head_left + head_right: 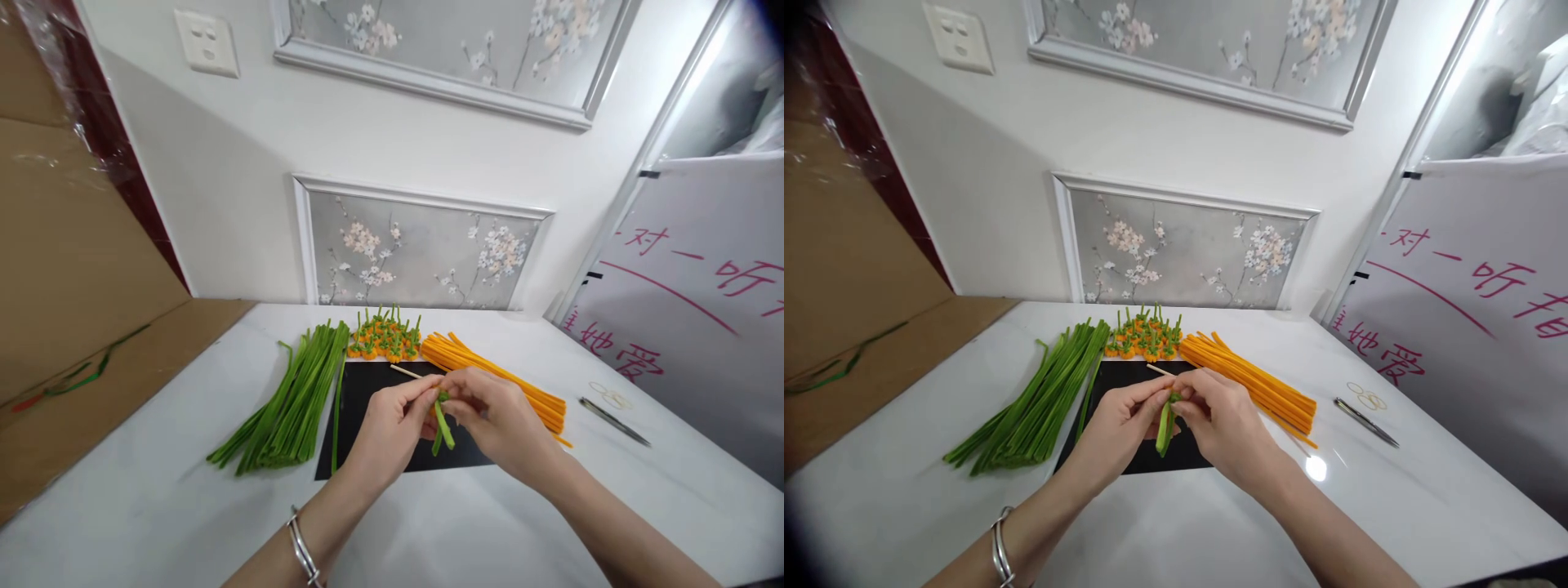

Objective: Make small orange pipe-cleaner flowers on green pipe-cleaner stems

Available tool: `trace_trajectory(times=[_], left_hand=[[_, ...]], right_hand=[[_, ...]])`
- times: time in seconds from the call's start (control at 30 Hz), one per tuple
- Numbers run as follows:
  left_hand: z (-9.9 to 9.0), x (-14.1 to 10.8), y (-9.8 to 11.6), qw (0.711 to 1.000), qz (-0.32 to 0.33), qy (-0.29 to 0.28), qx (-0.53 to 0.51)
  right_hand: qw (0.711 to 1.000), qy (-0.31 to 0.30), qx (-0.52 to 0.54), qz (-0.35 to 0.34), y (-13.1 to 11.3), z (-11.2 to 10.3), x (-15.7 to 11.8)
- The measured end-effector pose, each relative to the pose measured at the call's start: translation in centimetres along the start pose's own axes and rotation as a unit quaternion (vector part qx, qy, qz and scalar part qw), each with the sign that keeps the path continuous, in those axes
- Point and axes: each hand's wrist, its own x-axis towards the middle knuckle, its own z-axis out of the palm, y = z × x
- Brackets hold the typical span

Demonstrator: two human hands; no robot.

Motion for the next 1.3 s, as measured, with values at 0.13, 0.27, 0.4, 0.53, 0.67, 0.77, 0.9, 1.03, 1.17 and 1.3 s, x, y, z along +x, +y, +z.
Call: trace_trajectory(times=[0.13, 0.27, 0.4, 0.53, 0.67, 0.77, 0.9, 1.03, 1.17, 1.3], left_hand=[[0.0, 0.1, 0.0, 1.0, -0.002, -0.015, 0.002], [0.0, 0.1, -0.4, 1.0, 0.0, -0.013, 0.011], [-0.2, 0.2, -0.6, 0.999, 0.007, -0.03, 0.019], [-0.2, 0.1, -0.3, 0.999, 0.005, -0.047, 0.007], [-0.4, -0.1, 0.4, 0.997, -0.03, -0.058, -0.037], [-0.6, -0.1, 0.8, 0.996, -0.034, -0.059, -0.062], [-0.4, -0.2, 0.8, 0.996, -0.02, -0.043, -0.076], [0.0, -0.3, 0.4, 0.996, 0.006, -0.052, -0.072], [0.0, -0.3, 0.0, 0.997, 0.026, -0.064, -0.045], [-0.2, -0.3, -0.1, 0.996, 0.053, -0.07, -0.015]], right_hand=[[0.997, 0.014, 0.011, -0.081, 0.6, -0.3, 0.2], [0.991, 0.024, 0.026, -0.128, 1.3, -0.3, 0.3], [0.987, 0.033, 0.009, -0.157, 1.9, -0.1, 0.1], [0.982, 0.061, -0.005, -0.18, 2.0, 0.3, 0.0], [0.977, 0.093, -0.014, -0.193, 1.8, 0.3, -0.1], [0.986, 0.11, -0.012, -0.127, 1.4, 0.0, -0.4], [0.994, 0.106, 0.026, 0.017, 0.5, -0.3, -1.4], [0.992, 0.09, 0.051, 0.067, -0.4, -0.1, -1.8], [0.989, 0.106, 0.059, 0.088, -0.5, 0.3, -1.4], [0.987, 0.106, 0.065, 0.101, -0.3, 0.6, -1.3]])
